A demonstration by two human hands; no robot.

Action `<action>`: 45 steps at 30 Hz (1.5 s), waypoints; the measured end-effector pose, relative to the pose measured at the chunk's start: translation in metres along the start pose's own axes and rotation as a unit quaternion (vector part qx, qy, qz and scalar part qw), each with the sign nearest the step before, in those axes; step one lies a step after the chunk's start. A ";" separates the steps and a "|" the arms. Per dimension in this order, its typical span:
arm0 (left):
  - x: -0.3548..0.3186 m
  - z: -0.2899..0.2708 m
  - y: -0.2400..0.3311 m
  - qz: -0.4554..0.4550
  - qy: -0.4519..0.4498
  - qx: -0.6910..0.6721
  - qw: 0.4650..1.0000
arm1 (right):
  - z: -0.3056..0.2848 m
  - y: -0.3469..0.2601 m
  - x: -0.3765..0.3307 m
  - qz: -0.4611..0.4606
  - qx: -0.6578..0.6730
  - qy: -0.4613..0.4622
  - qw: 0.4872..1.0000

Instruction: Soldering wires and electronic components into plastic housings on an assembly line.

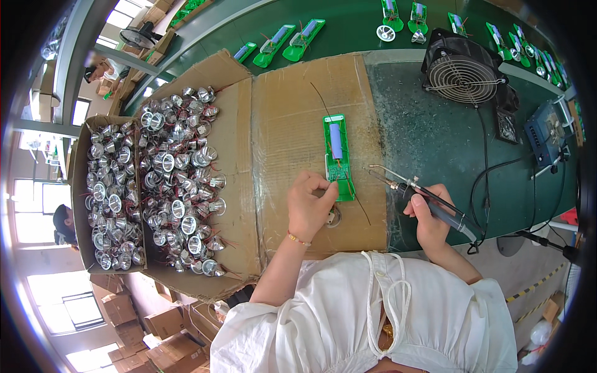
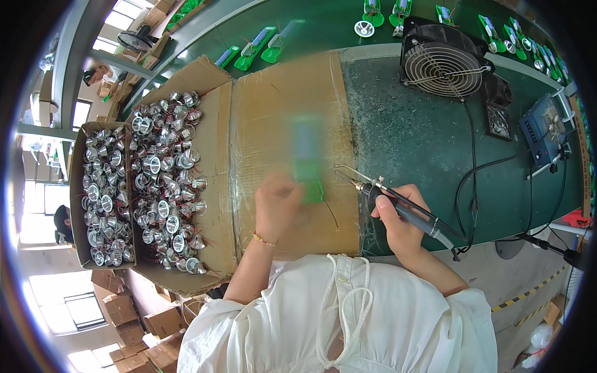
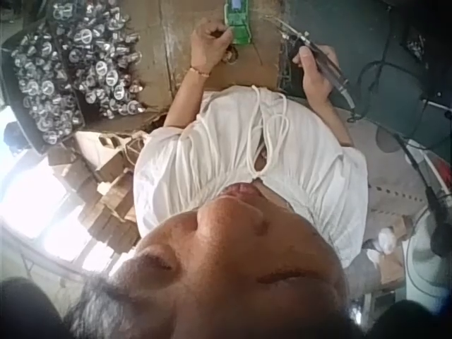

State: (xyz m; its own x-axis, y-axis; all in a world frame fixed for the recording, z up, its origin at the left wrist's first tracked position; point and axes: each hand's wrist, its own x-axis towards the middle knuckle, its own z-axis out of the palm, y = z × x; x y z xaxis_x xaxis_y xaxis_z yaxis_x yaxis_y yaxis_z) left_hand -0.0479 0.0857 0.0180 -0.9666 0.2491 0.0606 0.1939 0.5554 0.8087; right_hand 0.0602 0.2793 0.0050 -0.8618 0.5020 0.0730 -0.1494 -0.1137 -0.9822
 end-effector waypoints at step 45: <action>0.326 0.035 -0.004 0.173 0.061 0.318 0.930 | -0.033 0.012 0.004 0.086 -0.015 0.041 0.995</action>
State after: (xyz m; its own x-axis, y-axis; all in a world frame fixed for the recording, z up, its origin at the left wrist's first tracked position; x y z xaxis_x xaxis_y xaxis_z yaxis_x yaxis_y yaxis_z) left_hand -0.3578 0.1926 0.0135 -0.8319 0.4299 0.3508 0.5198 0.8250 0.2217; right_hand 0.0707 0.3084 -0.0120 -0.8304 0.5460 -0.1107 0.0134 -0.1791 -0.9837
